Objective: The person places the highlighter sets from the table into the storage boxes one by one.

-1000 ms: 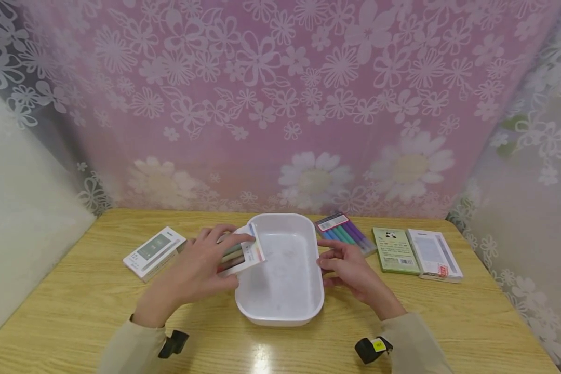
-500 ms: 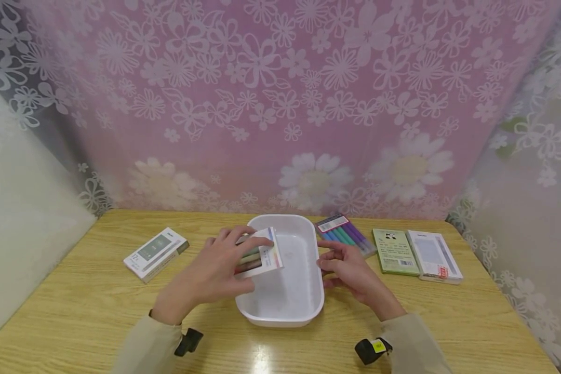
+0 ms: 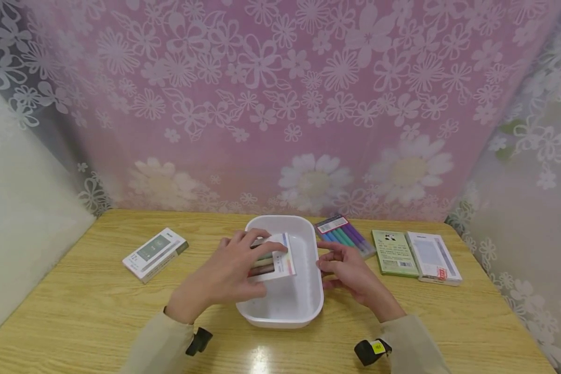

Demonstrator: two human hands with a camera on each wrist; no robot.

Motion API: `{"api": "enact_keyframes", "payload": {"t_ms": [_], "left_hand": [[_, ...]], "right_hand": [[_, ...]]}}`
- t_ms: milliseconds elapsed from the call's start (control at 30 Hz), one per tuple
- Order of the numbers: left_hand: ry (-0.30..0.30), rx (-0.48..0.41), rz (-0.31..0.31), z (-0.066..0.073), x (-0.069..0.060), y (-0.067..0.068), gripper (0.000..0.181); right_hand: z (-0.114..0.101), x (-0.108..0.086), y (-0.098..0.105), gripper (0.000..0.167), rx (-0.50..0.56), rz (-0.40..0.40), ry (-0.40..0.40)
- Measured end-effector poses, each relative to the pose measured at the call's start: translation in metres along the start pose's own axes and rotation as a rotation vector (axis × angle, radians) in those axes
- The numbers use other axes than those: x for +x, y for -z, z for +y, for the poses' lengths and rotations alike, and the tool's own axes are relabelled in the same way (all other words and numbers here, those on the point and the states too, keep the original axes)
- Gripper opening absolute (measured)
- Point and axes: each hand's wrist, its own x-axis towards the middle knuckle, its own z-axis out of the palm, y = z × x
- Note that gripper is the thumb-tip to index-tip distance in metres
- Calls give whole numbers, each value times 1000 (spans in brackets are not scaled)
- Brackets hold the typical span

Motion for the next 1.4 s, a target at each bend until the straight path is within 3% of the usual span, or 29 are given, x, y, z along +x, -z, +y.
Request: {"api": "enact_keyframes", "payload": {"t_ms": [367,567,1400], "left_hand": [[-4,38,-69,5,8,-8,67],[-28,78,-111,9,12,-19,66],[-17,95,-192,8,21,-47,64]], "right_hand": [[1,0,1,62,-3,-2,-1],[2,-1,1,62,-10,-4,-4],[0,0,3,64,4,-30,-2]]}}
